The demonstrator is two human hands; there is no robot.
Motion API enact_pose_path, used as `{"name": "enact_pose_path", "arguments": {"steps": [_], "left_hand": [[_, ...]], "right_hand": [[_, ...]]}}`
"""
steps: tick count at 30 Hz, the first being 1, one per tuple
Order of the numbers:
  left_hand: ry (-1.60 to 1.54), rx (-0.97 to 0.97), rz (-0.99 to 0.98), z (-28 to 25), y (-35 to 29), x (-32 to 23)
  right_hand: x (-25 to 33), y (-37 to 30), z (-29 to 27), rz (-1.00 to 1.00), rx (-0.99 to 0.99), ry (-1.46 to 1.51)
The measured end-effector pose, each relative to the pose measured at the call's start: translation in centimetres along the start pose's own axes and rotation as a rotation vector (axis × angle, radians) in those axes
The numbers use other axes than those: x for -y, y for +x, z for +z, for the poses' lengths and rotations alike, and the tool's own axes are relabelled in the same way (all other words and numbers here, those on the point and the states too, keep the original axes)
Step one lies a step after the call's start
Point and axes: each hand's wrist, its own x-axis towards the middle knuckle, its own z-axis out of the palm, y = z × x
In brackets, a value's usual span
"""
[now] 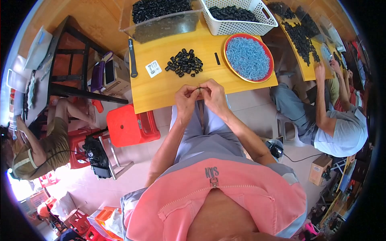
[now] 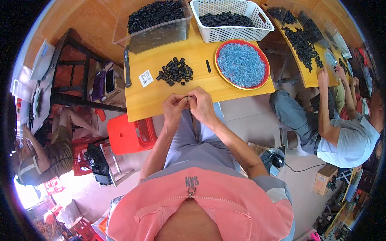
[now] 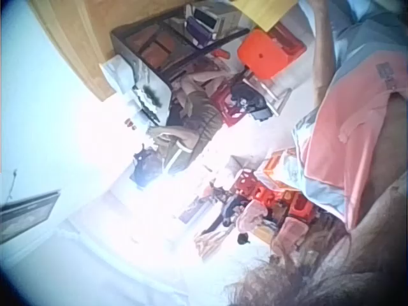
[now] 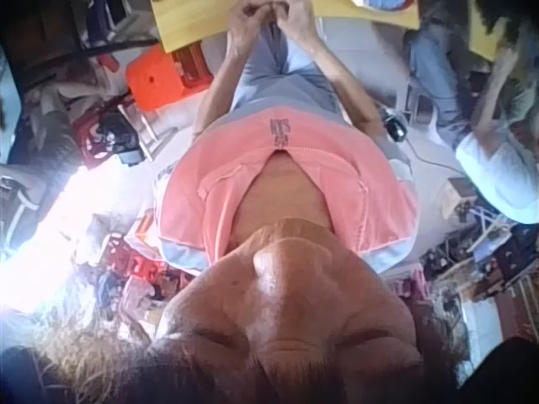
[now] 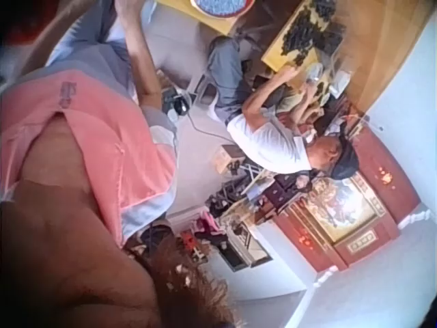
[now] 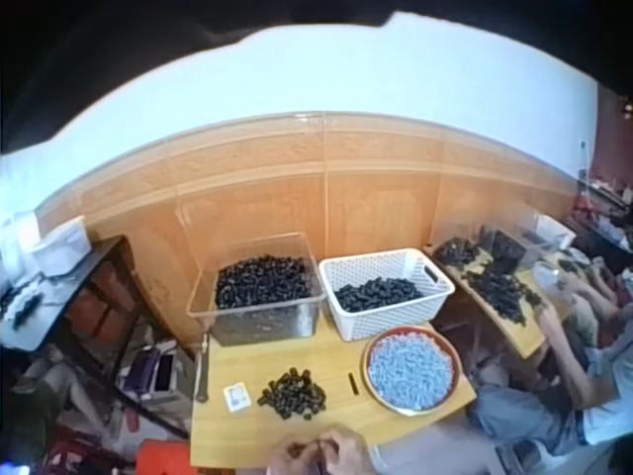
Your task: The person assembles small components by picking blue pieces from a dish and inserting them into black plastic caps by hand.
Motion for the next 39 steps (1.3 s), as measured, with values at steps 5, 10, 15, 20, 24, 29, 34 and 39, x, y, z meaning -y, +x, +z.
{"name": "enact_pose_path", "arguments": {"steps": [5,10,15,20,24,29,34,39], "left_hand": [[-0.043,-0.069,-0.045,-0.3,0.0,0.1],[-0.017,-0.089,-0.089,-0.2,-0.2,0.0],[-0.022,-0.087,-0.139,-0.6,-0.2,0.3],[-0.064,-0.077,-0.182,-0.9,-0.2,-0.1],[-0.03,-0.072,-0.167,-1.0,-0.1,0.1],[-0.015,-0.087,-0.198,-0.7,0.1,-0.3],[-0.005,-0.086,-0.197,-1.1,0.3,0.1],[0.022,-0.069,-0.205,-1.5,0.3,0.6]], "right_hand": [[0.9,-0.6,0.1,-0.064,0.066,-0.052],[1.0,-0.9,0.4,-0.113,0.04,-0.147],[0.6,-0.9,0.4,-0.257,0.024,-0.213],[0.7,-0.9,0.1,-0.246,0.055,-0.212],[0.8,-0.8,0.1,-0.29,0.093,-0.263],[0.9,-0.5,0.0,-0.334,0.089,-0.269],[1.2,-0.5,0.2,-0.346,0.11,-0.301],[1.0,-0.6,0.3,-0.388,0.123,-0.314]]}}
